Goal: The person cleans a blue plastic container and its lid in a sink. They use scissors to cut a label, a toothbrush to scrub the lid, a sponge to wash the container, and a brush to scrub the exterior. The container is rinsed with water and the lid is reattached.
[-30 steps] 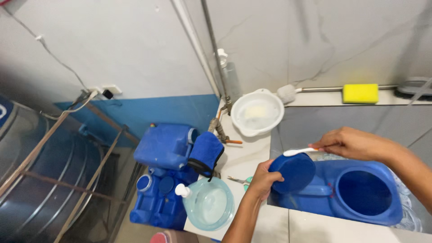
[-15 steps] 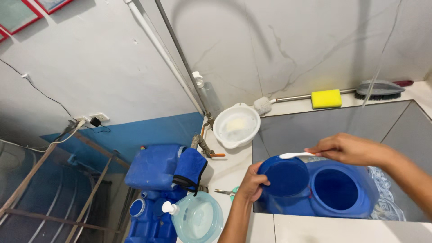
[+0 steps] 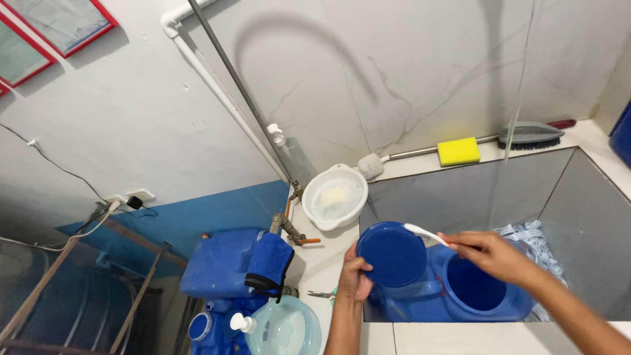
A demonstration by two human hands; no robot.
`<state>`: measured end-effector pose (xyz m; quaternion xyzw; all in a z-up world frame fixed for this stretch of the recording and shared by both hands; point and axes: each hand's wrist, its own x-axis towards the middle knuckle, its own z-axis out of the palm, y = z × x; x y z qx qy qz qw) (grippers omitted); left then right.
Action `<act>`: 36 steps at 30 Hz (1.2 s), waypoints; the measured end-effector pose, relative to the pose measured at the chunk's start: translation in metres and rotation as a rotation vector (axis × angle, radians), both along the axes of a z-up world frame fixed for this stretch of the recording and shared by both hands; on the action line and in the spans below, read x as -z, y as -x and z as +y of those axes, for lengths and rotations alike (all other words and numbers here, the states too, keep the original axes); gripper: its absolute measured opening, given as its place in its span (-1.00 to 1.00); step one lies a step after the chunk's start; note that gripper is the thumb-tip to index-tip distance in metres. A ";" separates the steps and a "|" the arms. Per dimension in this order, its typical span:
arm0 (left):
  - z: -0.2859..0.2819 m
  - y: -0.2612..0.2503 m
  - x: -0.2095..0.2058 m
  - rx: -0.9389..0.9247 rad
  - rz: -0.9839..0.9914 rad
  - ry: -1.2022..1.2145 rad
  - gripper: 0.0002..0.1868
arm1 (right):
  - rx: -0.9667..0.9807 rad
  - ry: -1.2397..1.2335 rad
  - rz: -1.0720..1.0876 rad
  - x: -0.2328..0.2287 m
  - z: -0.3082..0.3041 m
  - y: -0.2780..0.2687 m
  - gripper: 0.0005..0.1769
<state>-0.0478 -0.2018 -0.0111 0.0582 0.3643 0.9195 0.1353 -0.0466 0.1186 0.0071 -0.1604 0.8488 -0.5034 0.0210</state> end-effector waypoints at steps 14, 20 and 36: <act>0.065 0.031 0.036 -0.308 -0.346 -0.599 -0.38 | 0.524 0.336 0.006 0.026 -0.080 -0.066 -0.54; 0.090 0.016 0.034 -0.282 -0.407 -0.600 -0.30 | 0.546 0.306 0.251 0.014 -0.077 -0.051 -0.60; 0.105 0.028 0.020 -0.396 -0.349 -0.685 -0.42 | 0.488 0.193 0.350 0.050 -0.084 -0.090 -0.51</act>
